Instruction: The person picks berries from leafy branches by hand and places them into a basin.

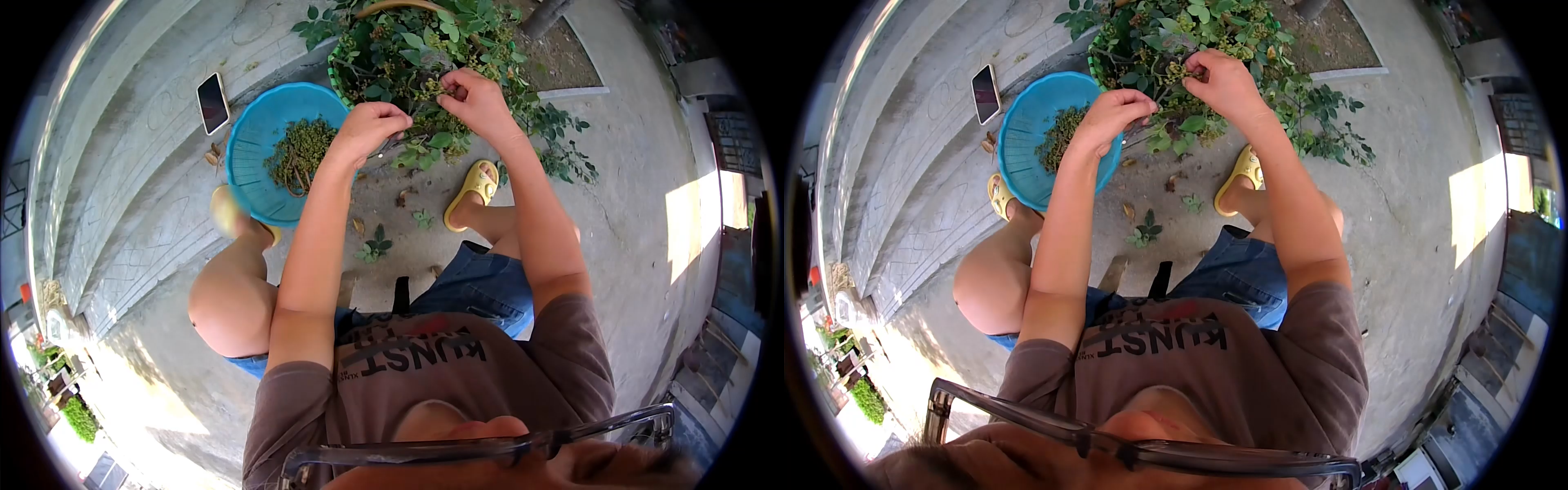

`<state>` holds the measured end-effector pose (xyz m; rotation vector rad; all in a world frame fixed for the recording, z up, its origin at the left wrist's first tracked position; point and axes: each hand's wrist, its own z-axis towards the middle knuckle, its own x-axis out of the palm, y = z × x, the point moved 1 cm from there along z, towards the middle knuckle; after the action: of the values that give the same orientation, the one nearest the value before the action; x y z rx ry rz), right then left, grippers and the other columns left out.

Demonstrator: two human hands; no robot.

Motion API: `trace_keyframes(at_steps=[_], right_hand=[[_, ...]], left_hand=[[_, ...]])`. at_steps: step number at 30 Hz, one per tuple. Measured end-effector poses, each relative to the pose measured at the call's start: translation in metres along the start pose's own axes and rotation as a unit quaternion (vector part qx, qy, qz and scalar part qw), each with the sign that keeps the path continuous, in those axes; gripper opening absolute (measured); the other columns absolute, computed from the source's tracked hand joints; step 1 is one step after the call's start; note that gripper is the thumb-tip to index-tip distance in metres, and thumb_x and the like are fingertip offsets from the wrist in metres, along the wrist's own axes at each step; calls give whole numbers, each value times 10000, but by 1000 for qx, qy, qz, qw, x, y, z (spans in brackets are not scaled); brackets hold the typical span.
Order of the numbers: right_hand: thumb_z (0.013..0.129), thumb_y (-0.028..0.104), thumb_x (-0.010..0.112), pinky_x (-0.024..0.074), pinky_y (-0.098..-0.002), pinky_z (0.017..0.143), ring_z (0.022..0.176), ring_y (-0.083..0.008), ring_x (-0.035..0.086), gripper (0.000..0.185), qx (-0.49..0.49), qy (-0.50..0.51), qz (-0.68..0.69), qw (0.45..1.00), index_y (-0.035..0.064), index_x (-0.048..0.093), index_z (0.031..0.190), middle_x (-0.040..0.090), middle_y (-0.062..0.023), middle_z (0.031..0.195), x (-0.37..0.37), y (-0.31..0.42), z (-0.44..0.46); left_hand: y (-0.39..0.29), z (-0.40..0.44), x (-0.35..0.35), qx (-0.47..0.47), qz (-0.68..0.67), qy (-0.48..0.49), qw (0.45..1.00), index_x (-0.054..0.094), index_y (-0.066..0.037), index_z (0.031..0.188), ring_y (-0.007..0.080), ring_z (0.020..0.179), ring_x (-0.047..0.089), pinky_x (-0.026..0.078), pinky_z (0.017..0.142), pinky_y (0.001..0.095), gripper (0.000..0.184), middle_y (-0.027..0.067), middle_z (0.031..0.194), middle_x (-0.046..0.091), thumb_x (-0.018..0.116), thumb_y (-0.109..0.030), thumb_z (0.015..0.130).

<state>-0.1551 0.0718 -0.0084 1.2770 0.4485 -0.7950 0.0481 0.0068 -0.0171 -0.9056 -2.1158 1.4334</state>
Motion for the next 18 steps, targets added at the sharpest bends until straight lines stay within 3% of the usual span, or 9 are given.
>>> trace_keyframes(at_steps=[7, 11, 13, 18], right_hand=[[733, 104, 670, 489, -290, 606, 645, -160, 591, 207, -44, -37, -103, 993, 53, 599, 921, 558, -49, 819, -9, 15, -5], [730, 107, 660, 493, -296, 603, 654, -165, 605, 191, -54, -45, -93, 993, 67, 601, 906, 559, -40, 829, -14, 20, -4], [733, 177, 640, 515, -373, 627, 735, -256, 620, 162, -51, -42, -101, 993, 118, 621, 882, 578, -30, 830, -15, 20, -3], [726, 167, 623, 510, -377, 602, 732, -253, 623, 114, -89, -22, -188, 978, 106, 615, 822, 580, -31, 810, -17, 23, 2]], left_hand=[[-2, -2, 10, 12, -14, -7, 1000, 664, -34, 827, 56, 566, 442, 317, 505, 232, 134, 2, 682, 594, 662, -168, 822], [-3, -3, 11, 18, -17, -17, 1000, 662, -33, 827, 53, 564, 445, 316, 501, 228, 123, -1, 679, 591, 657, -155, 825], [-2, -3, 11, 24, -22, -20, 999, 661, -31, 826, 52, 563, 446, 315, 499, 226, 120, -1, 679, 590, 656, -150, 826], [-2, -3, 11, 13, -12, -19, 1000, 659, -22, 827, 55, 596, 477, 338, 523, 221, 110, 8, 688, 599, 654, -132, 821]])
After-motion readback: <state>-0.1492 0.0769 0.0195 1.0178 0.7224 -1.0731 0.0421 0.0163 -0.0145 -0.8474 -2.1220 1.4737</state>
